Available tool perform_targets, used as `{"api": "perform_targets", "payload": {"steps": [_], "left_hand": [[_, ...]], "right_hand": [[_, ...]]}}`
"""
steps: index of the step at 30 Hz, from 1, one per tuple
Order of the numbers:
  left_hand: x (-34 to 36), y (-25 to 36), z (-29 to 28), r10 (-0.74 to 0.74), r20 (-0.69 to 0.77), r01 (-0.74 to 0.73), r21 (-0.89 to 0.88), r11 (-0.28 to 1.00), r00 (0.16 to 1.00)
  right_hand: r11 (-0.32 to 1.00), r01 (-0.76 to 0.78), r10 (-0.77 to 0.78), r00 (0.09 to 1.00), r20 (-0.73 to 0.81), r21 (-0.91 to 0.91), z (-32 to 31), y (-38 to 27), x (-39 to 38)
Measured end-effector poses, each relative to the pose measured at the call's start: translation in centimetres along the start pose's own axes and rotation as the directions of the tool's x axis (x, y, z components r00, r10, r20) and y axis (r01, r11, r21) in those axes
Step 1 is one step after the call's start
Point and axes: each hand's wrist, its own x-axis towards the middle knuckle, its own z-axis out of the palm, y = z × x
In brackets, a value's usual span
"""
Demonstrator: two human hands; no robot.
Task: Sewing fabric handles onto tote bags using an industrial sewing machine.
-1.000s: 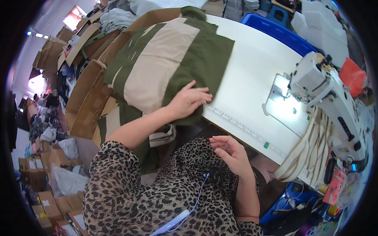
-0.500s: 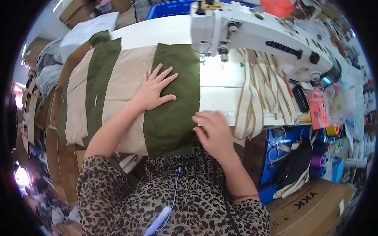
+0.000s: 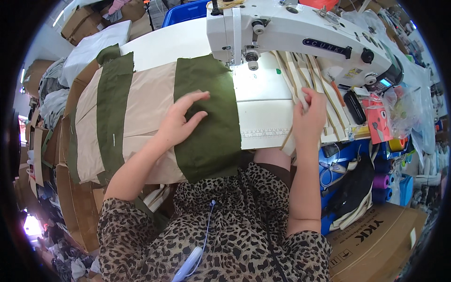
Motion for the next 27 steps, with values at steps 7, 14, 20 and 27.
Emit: {"api": "perform_targets", "payload": {"steps": [7,14,20,27], "left_hand": [[5.3,6.2,3.9,-0.329,0.64,0.715,-0.664,0.218,0.694],[7.4,4.5,3.6,-0.403,0.674,0.778,-0.459,0.428,0.619],[7.4,2.6,0.5,-0.41,0.623,0.722,-0.402,0.563,0.666],[6.2,-1.7,-4.5,-0.376,0.608,0.715,-0.597,0.363,0.699]], "right_hand": [[0.879,0.322,-0.474,0.667,0.575,0.351,-4.7,-12.0,-6.4],[0.657,0.184,-0.729,0.402,0.555,0.731,-1.2,-13.4,-12.4],[0.49,-0.009,-0.828,0.31,0.468,0.872,-0.5,-13.5,-13.0],[0.778,0.404,-0.629,0.497,0.598,0.481,-1.0,-9.2,-10.0]]}}
